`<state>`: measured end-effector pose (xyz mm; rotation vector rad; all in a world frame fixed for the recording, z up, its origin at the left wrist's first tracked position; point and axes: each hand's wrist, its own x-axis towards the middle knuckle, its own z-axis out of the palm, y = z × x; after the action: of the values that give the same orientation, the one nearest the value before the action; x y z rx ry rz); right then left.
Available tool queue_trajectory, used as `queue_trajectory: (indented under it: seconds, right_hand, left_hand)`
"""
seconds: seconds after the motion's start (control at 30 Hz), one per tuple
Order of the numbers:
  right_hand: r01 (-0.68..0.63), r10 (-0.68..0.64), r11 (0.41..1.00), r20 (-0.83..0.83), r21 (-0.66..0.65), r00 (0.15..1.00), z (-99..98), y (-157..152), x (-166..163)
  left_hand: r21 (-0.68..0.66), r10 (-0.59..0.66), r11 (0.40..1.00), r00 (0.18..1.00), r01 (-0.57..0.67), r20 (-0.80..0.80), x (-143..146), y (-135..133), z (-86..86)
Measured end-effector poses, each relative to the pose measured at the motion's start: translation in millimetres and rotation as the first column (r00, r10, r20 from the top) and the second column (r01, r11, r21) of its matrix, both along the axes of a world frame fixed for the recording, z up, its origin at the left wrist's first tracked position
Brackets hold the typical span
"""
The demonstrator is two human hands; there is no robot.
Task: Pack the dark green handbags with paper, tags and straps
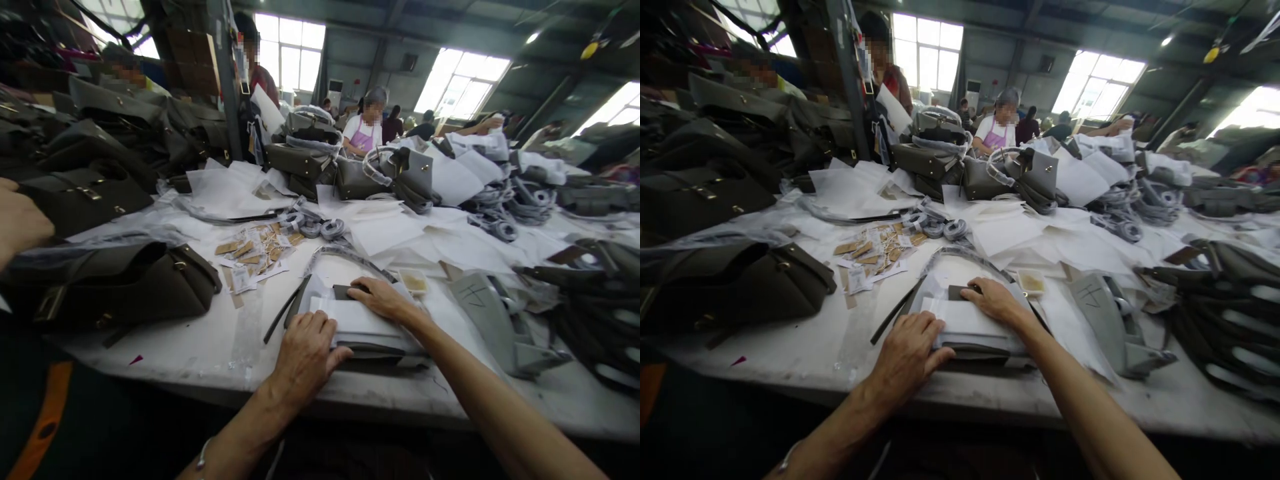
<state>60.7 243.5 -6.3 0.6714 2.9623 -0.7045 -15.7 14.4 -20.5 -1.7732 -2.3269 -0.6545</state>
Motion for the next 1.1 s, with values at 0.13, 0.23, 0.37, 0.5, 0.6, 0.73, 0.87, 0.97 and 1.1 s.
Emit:
queue_trajectory:
  seconds: [0.13,0.23,0.37,0.5,0.6,0.73,0.87,0.97,1.1]
  right_hand:
    - [0.022,-0.023,0.999,0.038,0.025,0.999,3.2,-30.7,10.1]
    - [-0.008,0.008,0.993,-0.005,0.119,1.000,5.5,-59.1,22.4]
    - [-0.077,0.088,0.984,-0.058,0.163,0.994,-2.7,-87.4,38.4]
    - [-0.129,0.129,0.990,0.012,0.054,0.992,-14.1,-90.8,45.3]
    - [-0.151,0.151,0.989,0.034,-0.004,0.988,-15.9,-83.3,47.0]
    - [-0.203,0.207,0.976,0.044,-0.080,0.977,-15.6,-70.8,50.8]
    - [-0.234,0.242,0.964,0.055,-0.126,0.969,-17.0,-60.3,52.6]
    - [-0.220,0.227,0.966,0.037,-0.133,0.973,-20.7,-56.2,52.1]
    - [-0.206,0.204,0.971,-0.027,-0.117,0.979,-30.0,-53.0,52.5]
  left_hand:
    - [-0.173,-0.032,0.984,0.996,0.046,0.085,-12.3,-12.6,22.0]
    - [-0.278,-0.040,0.958,0.992,0.071,0.118,-20.2,-15.3,30.7]
    - [-0.405,-0.073,0.911,0.997,0.078,0.028,-25.7,-1.6,24.1]
    - [-0.426,-0.083,0.897,0.991,0.120,0.105,-31.4,7.5,22.1]
    - [-0.432,-0.087,0.883,0.968,0.183,0.234,-39.8,6.3,32.8]
    - [-0.392,-0.175,0.843,0.877,0.369,0.448,-59.6,9.3,43.6]
    - [-0.319,0.029,0.943,0.934,0.093,0.356,-100.8,29.0,35.6]
    - [-0.293,0.339,0.911,0.931,-0.289,0.137,-140.7,50.3,20.9]
    - [-0.245,0.450,0.873,0.891,-0.422,0.065,-184.2,77.6,3.9]
